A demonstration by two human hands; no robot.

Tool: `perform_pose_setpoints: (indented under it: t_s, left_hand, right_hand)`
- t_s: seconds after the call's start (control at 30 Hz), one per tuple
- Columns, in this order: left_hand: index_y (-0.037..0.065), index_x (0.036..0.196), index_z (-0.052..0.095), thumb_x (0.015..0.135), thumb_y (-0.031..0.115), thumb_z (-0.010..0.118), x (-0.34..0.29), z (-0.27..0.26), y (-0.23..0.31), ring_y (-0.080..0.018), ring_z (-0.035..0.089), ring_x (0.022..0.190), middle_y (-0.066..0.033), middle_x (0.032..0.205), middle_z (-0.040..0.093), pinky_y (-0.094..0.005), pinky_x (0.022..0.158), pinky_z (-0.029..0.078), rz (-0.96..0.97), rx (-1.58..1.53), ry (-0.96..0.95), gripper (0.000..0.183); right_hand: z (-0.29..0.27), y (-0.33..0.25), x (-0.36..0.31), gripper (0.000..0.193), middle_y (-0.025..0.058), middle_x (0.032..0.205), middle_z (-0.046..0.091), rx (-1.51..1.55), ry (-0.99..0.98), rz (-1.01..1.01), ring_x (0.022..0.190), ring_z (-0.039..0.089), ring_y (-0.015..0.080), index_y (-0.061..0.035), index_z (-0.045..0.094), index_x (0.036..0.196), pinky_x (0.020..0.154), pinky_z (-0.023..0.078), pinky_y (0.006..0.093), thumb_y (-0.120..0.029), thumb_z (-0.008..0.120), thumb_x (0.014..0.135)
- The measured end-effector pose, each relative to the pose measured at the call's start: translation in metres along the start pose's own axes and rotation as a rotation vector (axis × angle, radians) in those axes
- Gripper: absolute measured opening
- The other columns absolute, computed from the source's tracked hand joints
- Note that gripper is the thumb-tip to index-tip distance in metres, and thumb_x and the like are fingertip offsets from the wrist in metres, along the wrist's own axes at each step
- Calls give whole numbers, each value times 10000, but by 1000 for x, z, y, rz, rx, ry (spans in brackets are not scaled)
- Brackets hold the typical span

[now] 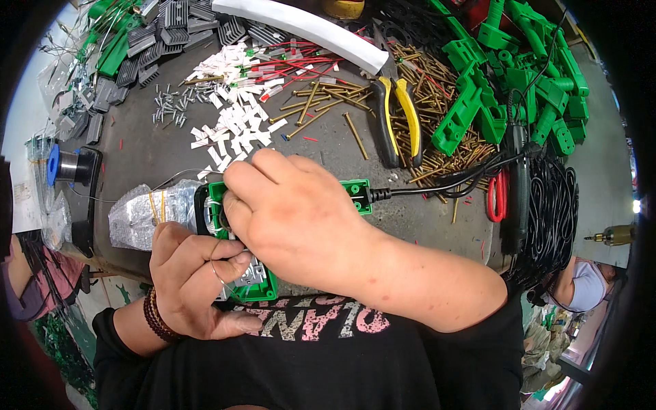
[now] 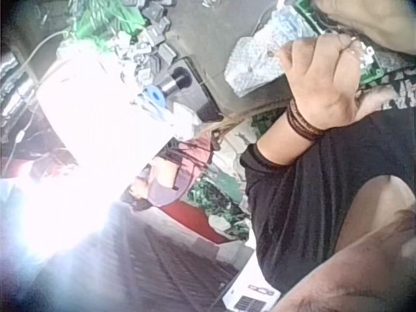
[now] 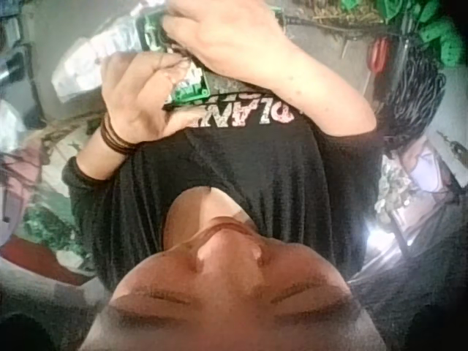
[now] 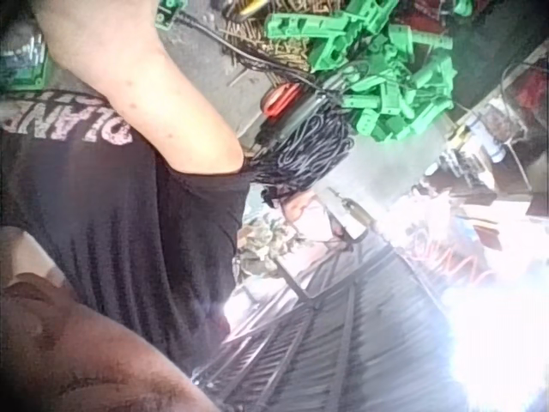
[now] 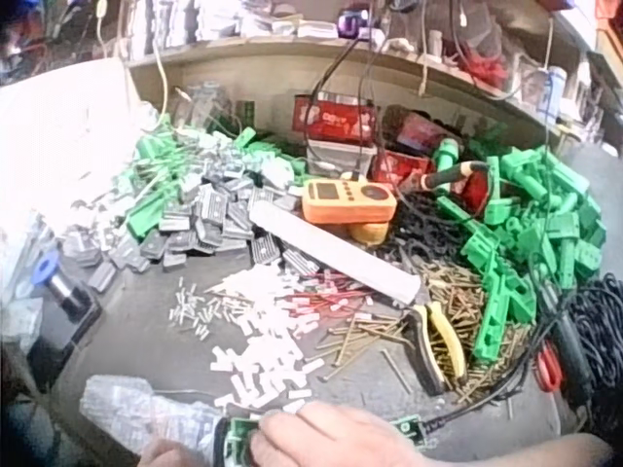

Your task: Assembling the internal wiring and components of a green plastic housing using a soldering iron and screwdriver.

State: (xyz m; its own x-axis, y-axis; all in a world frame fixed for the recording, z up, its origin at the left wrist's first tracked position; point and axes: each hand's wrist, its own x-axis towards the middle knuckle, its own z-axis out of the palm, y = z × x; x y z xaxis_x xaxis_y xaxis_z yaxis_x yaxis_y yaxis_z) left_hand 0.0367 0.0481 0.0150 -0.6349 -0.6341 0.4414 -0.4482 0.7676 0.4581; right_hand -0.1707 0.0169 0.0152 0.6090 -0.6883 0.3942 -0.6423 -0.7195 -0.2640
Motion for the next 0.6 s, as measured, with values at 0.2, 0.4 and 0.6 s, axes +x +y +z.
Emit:
perform_pose_setpoints:
  t_s: [0.2,0.4,0.6]
  left_hand:
    - [85,918,685,768,358,740,0,-1,-4,-256,519,719,-60,940,679,-398,670,389,1,-28,-22,317]
    - [79,841,618,746,280,799,4,-3,-6,-259,533,699,-72,957,711,-396,652,395,10,-67,-44,286]
    - [100,843,646,620,343,925,-5,-3,-7,-200,489,634,-2,787,633,-346,615,363,-190,-212,-2,431]
  right_hand:
    - [0,1,13,95,44,865,572,127,-93,135,809,599,242,-78,692,828,626,510,361,-120,712,745]
    - [14,5,14,64,25,771,575,204,60,250,731,621,246,-100,695,805,605,510,374,-122,717,749]
    - [14,11,16,40,28,763,587,277,15,249,713,628,241,-116,690,780,597,511,377,-120,714,747]
